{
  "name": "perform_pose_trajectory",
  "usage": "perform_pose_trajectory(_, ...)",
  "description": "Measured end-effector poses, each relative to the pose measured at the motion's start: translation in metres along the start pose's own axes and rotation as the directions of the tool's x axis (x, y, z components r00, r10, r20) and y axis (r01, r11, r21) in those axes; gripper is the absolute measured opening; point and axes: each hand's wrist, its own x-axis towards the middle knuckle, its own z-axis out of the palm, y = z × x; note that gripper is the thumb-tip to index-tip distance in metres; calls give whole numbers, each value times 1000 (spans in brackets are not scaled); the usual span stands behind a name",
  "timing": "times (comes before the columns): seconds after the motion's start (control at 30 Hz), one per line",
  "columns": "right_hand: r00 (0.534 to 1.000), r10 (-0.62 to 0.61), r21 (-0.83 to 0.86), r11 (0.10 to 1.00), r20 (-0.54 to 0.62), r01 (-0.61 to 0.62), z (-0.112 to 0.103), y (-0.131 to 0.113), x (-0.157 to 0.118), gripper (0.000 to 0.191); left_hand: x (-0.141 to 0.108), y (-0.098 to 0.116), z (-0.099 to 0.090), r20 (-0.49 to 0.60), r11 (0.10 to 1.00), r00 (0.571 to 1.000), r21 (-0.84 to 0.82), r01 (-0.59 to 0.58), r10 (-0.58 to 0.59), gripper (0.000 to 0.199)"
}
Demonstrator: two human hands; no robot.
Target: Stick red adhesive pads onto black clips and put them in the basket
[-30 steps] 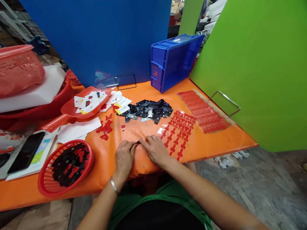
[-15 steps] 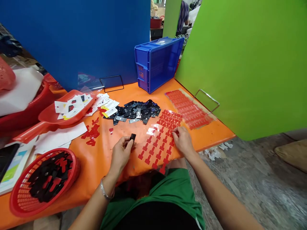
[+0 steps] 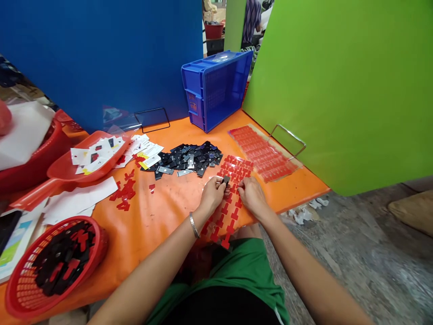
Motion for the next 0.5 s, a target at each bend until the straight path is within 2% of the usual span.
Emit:
perform_pose_trajectory(0.13, 999, -17, -54, 998, -51, 14, 4, -3, -6, 12, 13, -3, 9, 18, 998, 999, 54, -28, 27, 11)
perform_pose_trajectory(0.37, 998, 18, -54, 998, 53, -15, 1, 0, 6, 10, 20, 1, 10, 57, 996, 995, 5, 87, -87, 15)
perform_pose_trajectory(0.5, 997, -8, -38, 999, -77, 6, 7, 1, -1, 13, 15, 7, 8, 59, 994, 993, -3, 107, -107, 15)
